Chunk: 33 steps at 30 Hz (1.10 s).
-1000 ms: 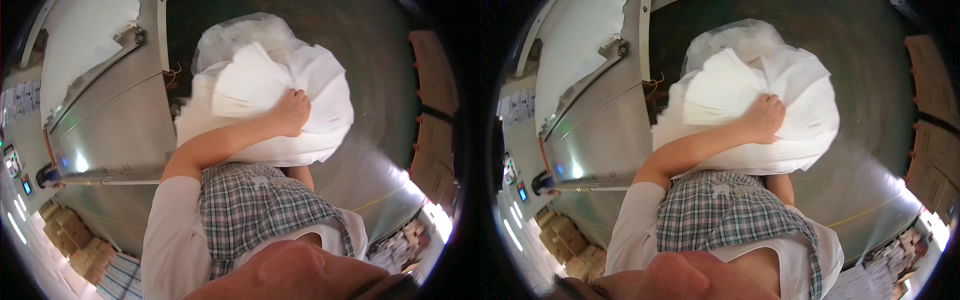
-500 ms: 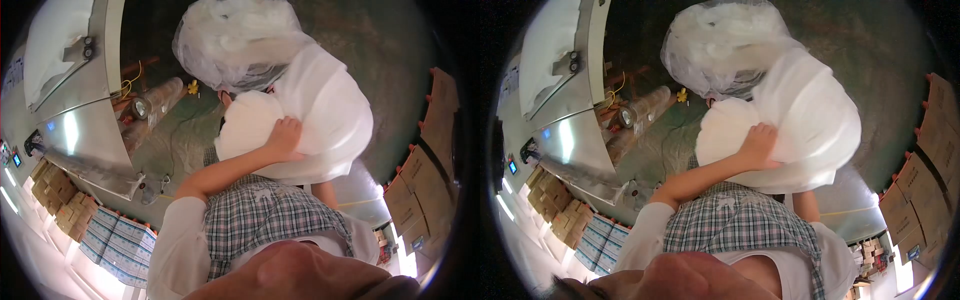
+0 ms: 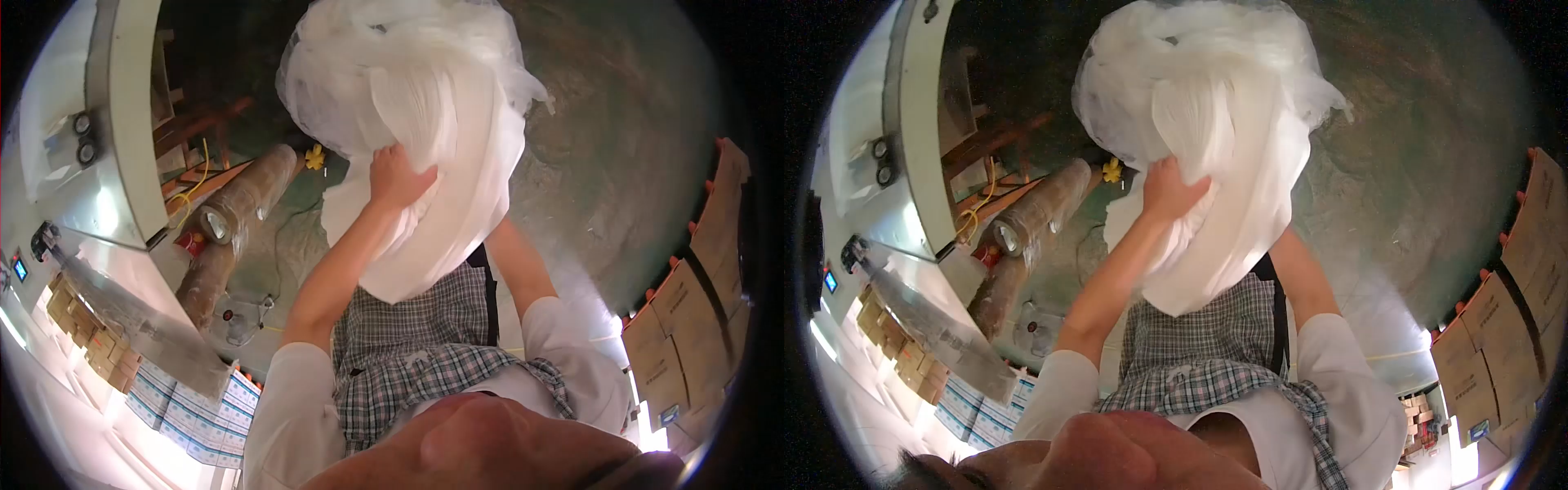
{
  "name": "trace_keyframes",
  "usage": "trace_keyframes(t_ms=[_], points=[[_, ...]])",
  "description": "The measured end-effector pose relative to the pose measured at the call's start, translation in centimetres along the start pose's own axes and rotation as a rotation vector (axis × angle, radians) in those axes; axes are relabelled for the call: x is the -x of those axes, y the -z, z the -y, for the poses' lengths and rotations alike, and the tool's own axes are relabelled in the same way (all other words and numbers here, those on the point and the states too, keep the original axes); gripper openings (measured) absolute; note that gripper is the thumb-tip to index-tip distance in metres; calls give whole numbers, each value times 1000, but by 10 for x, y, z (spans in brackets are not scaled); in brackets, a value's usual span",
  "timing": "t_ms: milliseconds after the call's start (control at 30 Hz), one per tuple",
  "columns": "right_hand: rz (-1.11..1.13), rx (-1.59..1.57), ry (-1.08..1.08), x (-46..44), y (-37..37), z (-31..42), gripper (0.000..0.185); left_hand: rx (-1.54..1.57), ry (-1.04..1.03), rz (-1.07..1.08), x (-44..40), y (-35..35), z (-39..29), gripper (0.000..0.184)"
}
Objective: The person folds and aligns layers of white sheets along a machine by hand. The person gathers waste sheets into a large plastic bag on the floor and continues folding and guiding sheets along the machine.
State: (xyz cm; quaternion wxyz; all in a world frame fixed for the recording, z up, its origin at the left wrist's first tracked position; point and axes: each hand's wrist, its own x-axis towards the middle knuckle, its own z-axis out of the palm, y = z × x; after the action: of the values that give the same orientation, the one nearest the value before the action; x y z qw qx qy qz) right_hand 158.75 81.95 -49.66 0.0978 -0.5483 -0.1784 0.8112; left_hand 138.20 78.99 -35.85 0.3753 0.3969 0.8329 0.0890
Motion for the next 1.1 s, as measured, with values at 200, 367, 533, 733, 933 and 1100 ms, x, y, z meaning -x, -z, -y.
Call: trace_keyframes(t_ms=[200, 367, 533, 733, 933, 1100], points=[[100, -44, 160, -112, -12, 69, 54, 141, -57, -340, -61, 36, -1, 55], [175, -50, 211, -192, -34, 103, 54, 264, 7, -478, -167, -29, 64, 56], [208, -85, 69, -188, -55, 111, 61, 435, 258, -229, -232, -122, 137, 66], [-308, 1345, 904, -152, -107, 93, 92, 167, -117, -223, -205, -129, 108, 80], [-805, 1604, 960, -197, -82, 142, 109, 546, -328, -163, -193, -141, 80, 68], [-522, 1461, 992, -215, -39, 155, 94, 421, 222, -597, -204, -172, 216, 53]])
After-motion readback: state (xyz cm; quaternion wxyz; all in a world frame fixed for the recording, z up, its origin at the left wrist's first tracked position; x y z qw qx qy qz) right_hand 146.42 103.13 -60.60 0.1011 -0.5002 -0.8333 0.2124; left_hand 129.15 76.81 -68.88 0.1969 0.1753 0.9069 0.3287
